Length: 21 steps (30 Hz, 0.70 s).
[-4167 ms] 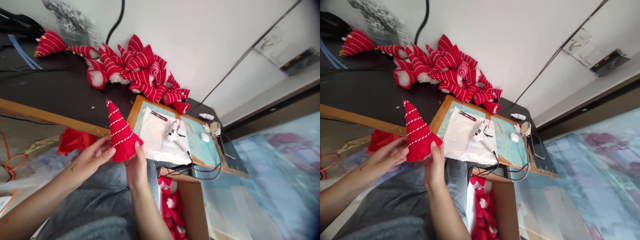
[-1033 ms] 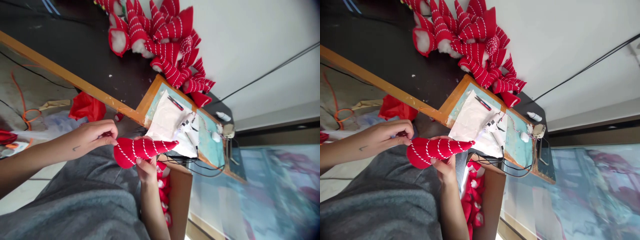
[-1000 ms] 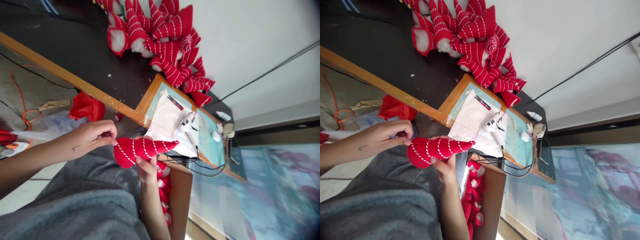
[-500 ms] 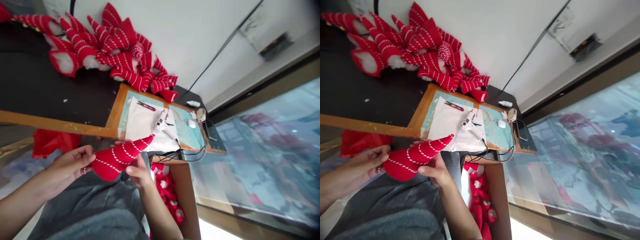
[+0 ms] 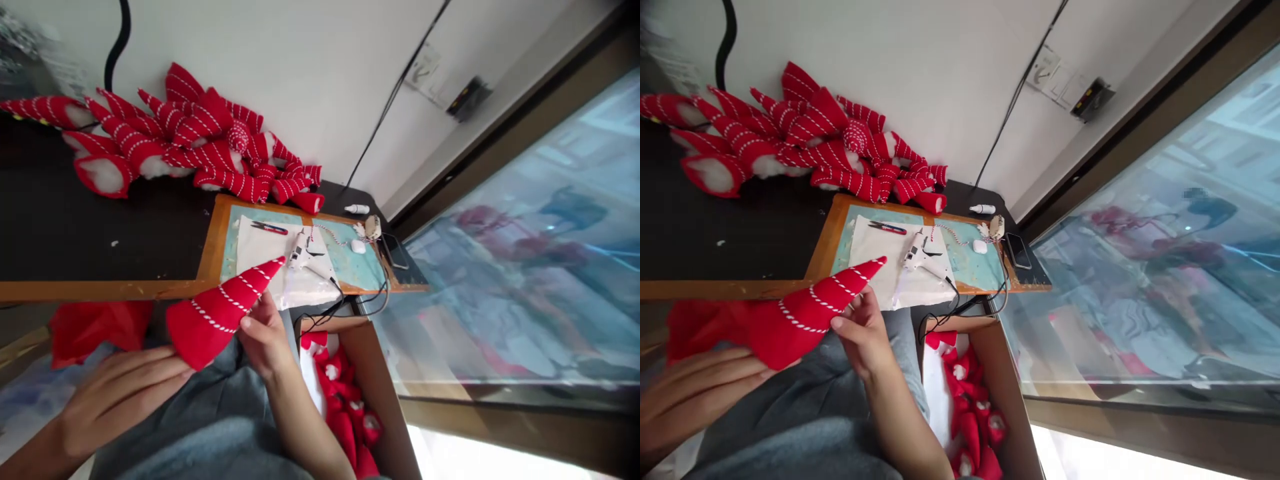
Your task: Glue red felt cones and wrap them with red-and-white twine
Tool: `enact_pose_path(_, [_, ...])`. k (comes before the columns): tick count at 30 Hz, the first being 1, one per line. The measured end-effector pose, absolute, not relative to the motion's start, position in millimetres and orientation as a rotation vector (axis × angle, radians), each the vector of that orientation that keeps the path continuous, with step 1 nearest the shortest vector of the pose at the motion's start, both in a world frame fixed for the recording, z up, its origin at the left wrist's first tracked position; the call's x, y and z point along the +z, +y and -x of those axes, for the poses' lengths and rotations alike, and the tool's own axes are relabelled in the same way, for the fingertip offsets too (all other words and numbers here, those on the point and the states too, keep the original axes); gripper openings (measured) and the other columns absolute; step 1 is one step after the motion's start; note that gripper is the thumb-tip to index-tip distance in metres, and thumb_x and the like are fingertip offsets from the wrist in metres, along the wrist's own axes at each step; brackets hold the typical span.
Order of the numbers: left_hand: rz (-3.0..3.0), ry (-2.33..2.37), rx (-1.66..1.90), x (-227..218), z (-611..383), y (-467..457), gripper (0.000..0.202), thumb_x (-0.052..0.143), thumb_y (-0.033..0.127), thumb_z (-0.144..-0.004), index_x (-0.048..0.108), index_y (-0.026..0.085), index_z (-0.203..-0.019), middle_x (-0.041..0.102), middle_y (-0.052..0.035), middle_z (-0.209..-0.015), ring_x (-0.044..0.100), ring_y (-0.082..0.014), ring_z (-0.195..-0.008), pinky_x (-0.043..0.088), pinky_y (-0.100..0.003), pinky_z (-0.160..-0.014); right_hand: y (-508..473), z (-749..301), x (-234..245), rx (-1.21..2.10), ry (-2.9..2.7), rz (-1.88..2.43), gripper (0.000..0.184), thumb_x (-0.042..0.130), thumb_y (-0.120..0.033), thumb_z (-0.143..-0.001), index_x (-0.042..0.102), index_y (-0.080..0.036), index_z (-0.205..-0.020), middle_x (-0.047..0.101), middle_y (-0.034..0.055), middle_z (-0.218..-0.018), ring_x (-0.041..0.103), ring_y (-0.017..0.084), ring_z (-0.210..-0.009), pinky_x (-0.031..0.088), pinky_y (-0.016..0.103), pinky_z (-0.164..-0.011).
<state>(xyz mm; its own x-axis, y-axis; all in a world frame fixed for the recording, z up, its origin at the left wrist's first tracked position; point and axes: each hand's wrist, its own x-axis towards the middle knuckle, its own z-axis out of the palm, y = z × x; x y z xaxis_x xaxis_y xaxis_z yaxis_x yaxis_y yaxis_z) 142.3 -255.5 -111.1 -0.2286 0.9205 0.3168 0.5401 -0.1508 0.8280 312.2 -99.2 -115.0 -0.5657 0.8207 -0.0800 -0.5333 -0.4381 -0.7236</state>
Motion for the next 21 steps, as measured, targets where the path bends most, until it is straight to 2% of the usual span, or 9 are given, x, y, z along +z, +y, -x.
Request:
enact_pose_path(2, [-1.660,1.775,1.414,-109,-144,-241,0.047,0.070,0.029,-0.092,0.078,0.073,-0.108,0.086,0.0150,-0.104,0.084,-0.0335,-0.096,0.069,-0.054,-0.098,-96,-312,-113,1.980,-0.820,0.574,0.069,0.103,-0.038,-0.059,0.068,-0.031,-0.118,0.081,0.0002,-0.116,0.077,0.024,-0.109,0.055,0.043,-0.115])
enact_pose_path(4, [-1.639,1.723,1.536,-108,-145,-224,0.038,0.073,0.033,-0.089,0.083,0.068,-0.101,0.087,0.0123,-0.098,0.084,-0.0321,-0.086,0.073,-0.051,-0.087,-90,-312,-111,1.934,-0.820,0.602,0.068,0.103,-0.033,-0.059,0.068,-0.029,-0.118,0.081,0.0001,-0.116,0.076,0.023,-0.109,0.054,0.042,-0.115])
enact_pose_path(8, [-1.655,1.649,1.824,-109,-148,-193,0.018,0.078,0.033,-0.082,0.087,0.047,-0.077,0.086,0.0042,-0.082,0.081,-0.0249,-0.068,0.072,-0.033,-0.065,-75,-308,-107,1.868,-0.863,0.675,0.070,0.103,-0.031,-0.059,0.067,-0.027,-0.119,0.080,0.0012,-0.120,0.075,0.023,-0.109,0.056,0.041,-0.112])
enact_pose_path(11, [-1.325,1.738,1.907,-107,-150,-172,0.012,0.087,0.023,-0.066,0.081,0.033,-0.066,0.081,0.0033,-0.072,0.076,-0.0167,-0.059,0.064,-0.017,-0.056,-59,-303,-106,1.836,-0.938,0.740,0.067,0.102,-0.034,-0.060,0.066,-0.027,-0.116,0.078,0.0015,-0.120,0.075,0.021,-0.104,0.061,0.037,-0.102])
enact_pose_path(14, [-0.717,1.714,1.934,-97,-146,-144,0.031,0.096,0.020,-0.047,0.074,0.025,-0.069,0.075,0.0055,-0.067,0.070,-0.0097,-0.056,0.058,-0.009,-0.055,-28,-302,-98,1.790,-1.203,0.765,0.054,0.094,-0.041,-0.074,0.063,-0.026,-0.115,0.076,0.0025,-0.119,0.076,0.019,-0.097,0.065,0.034,-0.088])
enact_pose_path(17, [-0.340,1.460,1.931,-84,-135,-109,0.053,0.099,0.014,-0.031,0.066,0.021,-0.072,0.069,0.0076,-0.061,0.066,-0.0087,-0.056,0.057,-0.010,-0.054,20,-308,-78,1.407,-1.933,0.924,0.028,0.063,-0.037,-0.104,0.063,-0.023,-0.128,0.079,0.0051,-0.119,0.080,0.017,-0.096,0.065,0.031,-0.083])
enact_pose_path(18, [-0.306,1.416,1.913,-81,-131,-97,0.057,0.100,0.014,-0.030,0.064,0.021,-0.074,0.067,0.0079,-0.060,0.065,-0.0092,-0.054,0.057,-0.012,-0.052,38,-310,-70,1.129,-2.237,1.026,0.026,0.052,-0.032,-0.109,0.064,-0.023,-0.131,0.081,0.0038,-0.115,0.080,0.016,-0.095,0.065,0.029,-0.084])
enact_pose_path(19, [-0.288,1.390,1.896,-81,-127,-87,0.060,0.101,0.014,-0.030,0.063,0.021,-0.077,0.067,0.0077,-0.060,0.066,-0.0100,-0.054,0.057,-0.014,-0.052,56,-312,-63,0.996,-2.352,1.085,0.025,0.051,-0.027,-0.110,0.070,-0.023,-0.126,0.082,0.0047,-0.112,0.080,0.017,-0.098,0.064,0.031,-0.089])
enact_pose_path(21, [-0.292,1.393,1.854,-85,-119,-72,0.060,0.102,0.018,-0.038,0.061,0.020,-0.081,0.069,0.0068,-0.062,0.067,-0.0119,-0.054,0.058,-0.018,-0.052,88,-311,-53,0.763,-2.478,1.187,0.026,0.054,-0.016,-0.107,0.075,-0.020,-0.123,0.081,0.0100,-0.121,0.077,0.022,-0.114,0.059,0.037,-0.104])
